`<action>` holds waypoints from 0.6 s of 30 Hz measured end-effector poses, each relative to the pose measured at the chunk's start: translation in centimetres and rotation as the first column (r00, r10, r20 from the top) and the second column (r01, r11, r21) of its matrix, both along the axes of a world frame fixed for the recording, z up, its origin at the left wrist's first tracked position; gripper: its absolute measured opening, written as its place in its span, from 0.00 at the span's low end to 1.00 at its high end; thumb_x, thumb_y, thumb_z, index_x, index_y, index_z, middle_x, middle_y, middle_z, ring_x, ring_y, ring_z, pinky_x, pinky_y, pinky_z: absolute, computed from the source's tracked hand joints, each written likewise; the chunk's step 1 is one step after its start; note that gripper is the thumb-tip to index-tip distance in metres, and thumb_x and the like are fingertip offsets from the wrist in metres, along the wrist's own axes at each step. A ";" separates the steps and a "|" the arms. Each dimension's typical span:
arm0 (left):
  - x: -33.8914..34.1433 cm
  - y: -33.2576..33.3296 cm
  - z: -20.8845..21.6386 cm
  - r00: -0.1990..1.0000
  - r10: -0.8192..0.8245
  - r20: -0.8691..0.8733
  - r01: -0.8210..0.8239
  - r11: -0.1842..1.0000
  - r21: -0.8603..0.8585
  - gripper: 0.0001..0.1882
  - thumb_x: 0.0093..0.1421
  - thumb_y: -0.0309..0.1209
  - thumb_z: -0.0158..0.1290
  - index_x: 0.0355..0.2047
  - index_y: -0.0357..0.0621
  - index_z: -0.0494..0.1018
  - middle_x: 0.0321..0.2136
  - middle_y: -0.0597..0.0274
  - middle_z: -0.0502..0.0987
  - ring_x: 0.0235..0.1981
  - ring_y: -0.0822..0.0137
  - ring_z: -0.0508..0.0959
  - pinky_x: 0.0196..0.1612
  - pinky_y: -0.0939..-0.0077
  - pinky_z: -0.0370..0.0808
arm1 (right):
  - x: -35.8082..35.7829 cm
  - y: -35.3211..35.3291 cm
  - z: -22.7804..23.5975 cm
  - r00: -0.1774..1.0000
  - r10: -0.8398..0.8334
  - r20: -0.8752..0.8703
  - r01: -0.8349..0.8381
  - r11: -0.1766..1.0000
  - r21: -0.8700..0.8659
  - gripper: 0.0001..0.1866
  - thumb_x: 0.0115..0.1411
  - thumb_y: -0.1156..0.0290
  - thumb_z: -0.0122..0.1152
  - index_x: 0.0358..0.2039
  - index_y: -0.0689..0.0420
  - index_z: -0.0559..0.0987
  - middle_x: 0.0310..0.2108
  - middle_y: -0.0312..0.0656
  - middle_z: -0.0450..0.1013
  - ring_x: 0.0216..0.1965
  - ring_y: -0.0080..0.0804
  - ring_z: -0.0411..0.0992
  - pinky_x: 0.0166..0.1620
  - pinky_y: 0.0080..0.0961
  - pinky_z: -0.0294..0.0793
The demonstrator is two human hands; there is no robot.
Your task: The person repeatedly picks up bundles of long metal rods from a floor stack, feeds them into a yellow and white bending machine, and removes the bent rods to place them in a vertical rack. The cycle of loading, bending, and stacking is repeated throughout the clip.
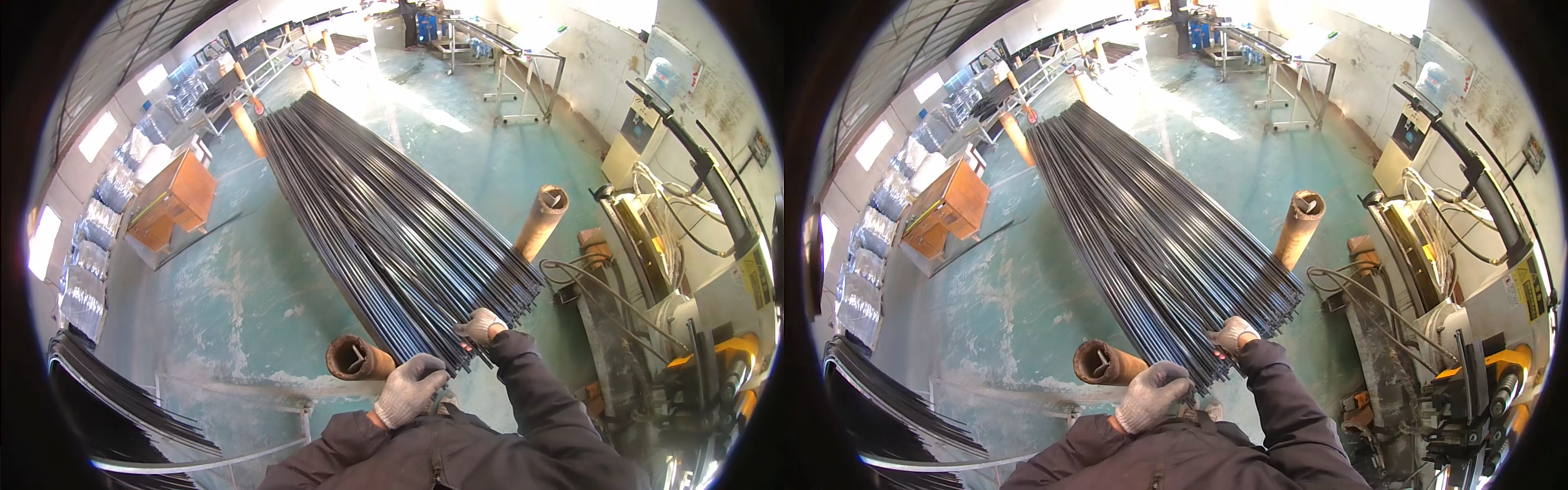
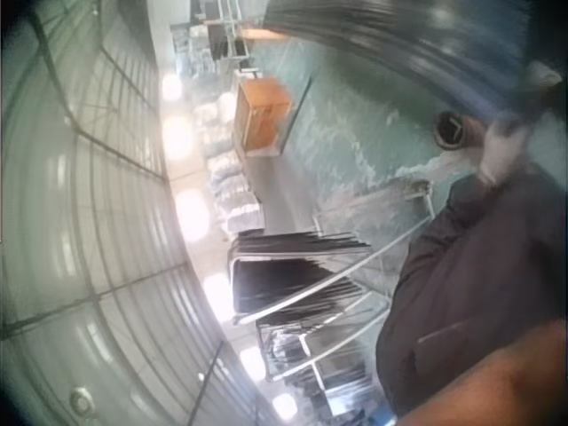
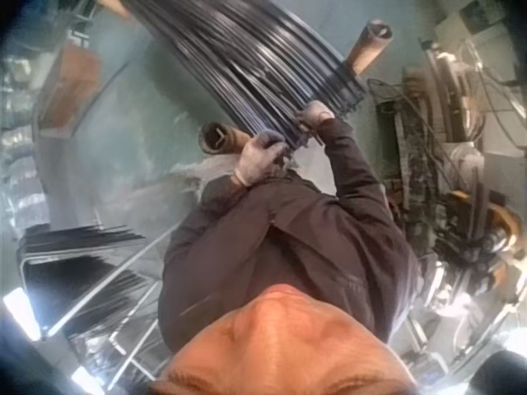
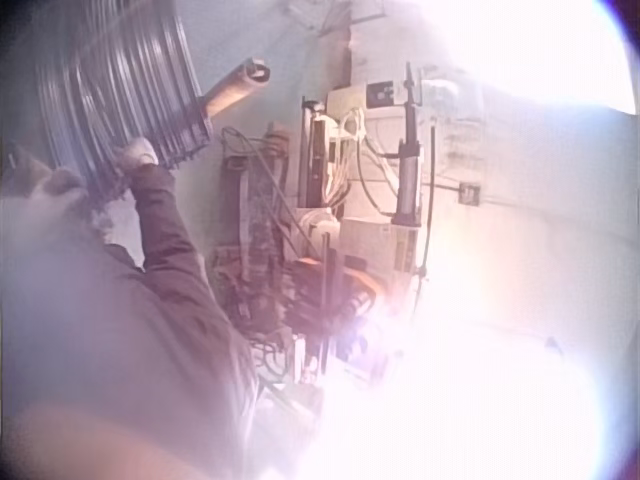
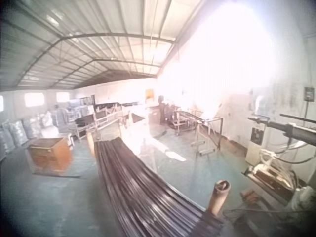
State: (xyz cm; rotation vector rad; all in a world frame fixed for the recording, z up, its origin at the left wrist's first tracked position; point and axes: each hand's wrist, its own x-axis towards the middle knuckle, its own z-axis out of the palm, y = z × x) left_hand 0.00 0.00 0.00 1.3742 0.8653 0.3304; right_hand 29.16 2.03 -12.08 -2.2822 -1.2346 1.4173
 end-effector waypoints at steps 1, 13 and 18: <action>0.7 0.2 -0.5 1.000 -0.017 -0.009 0.017 1.000 0.025 0.15 0.72 0.31 0.65 0.53 0.36 0.82 0.44 0.62 0.87 0.48 0.72 0.86 0.56 0.75 0.83 | 0.8 -0.5 -0.3 0.999 -0.034 -0.025 0.035 0.999 0.003 0.53 0.70 0.47 0.75 0.79 0.72 0.62 0.42 0.49 0.89 0.38 0.49 0.88 0.48 0.49 0.90; 2.7 3.1 -6.8 0.985 0.125 0.121 -0.061 0.900 -0.432 0.13 0.77 0.35 0.62 0.52 0.37 0.80 0.43 0.57 0.88 0.42 0.63 0.89 0.49 0.63 0.88 | -3.7 -14.1 7.0 0.985 -0.131 0.108 0.127 0.991 0.041 0.41 0.71 0.33 0.66 0.48 0.68 0.87 0.38 0.65 0.85 0.44 0.66 0.85 0.50 0.56 0.81; 5.6 5.4 -12.3 0.899 0.402 0.173 -0.228 0.768 -0.599 0.13 0.77 0.39 0.63 0.47 0.42 0.76 0.42 0.53 0.84 0.42 0.56 0.87 0.49 0.54 0.87 | -8.5 -33.9 10.5 0.925 -0.330 0.187 0.358 0.923 -0.139 0.36 0.65 0.37 0.75 0.41 0.65 0.89 0.33 0.62 0.83 0.39 0.59 0.85 0.45 0.50 0.82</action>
